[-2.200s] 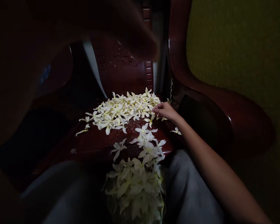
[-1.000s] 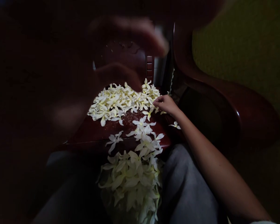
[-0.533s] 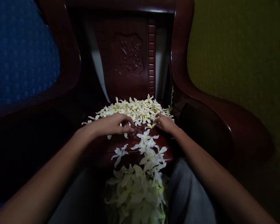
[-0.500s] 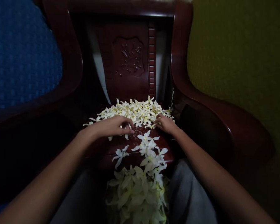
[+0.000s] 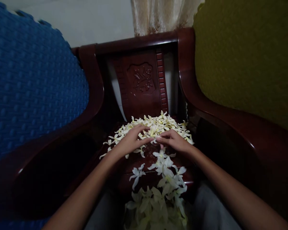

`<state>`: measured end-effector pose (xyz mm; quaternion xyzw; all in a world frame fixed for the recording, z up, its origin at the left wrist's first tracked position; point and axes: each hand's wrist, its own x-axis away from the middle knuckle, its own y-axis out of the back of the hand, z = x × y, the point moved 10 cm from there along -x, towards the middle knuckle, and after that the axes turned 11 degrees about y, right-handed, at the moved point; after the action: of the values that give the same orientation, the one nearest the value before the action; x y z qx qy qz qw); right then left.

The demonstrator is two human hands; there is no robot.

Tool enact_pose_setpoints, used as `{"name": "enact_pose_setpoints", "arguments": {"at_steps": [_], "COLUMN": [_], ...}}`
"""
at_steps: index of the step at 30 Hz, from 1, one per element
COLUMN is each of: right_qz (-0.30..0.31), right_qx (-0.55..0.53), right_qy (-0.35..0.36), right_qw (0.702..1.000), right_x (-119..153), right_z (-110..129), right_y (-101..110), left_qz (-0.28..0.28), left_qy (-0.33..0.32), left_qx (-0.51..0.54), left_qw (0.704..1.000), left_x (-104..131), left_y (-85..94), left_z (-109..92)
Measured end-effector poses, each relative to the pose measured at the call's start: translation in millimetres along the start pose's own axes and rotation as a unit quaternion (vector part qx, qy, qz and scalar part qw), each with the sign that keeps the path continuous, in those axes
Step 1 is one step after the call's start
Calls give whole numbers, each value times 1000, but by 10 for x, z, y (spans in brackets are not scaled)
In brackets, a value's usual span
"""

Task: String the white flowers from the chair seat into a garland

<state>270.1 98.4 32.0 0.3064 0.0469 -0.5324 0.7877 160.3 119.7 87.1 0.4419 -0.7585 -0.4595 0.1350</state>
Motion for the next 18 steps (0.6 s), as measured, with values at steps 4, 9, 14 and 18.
{"name": "enact_pose_setpoints", "arguments": {"at_steps": [4,9,14,18], "right_qz": [-19,-35,-46,-74], "right_qx": [-50,-49,-17,3], "right_qy": [31,70,96,97], "right_qw": [998,996,994,993], "right_x": [-20,-27,0,8], "right_z": [229,434,527,504], "right_y": [-21,-44,-115,-77], "left_qz": [-2,-35,-41,-87], "left_qy": [-18,48,89,110], "left_qx": [61,145,220,234], "left_qw": [998,988,971,962], "left_x": [38,36,34,56], "left_y": [96,177,61,110], "left_z": [-179,-131,-28,19]}}
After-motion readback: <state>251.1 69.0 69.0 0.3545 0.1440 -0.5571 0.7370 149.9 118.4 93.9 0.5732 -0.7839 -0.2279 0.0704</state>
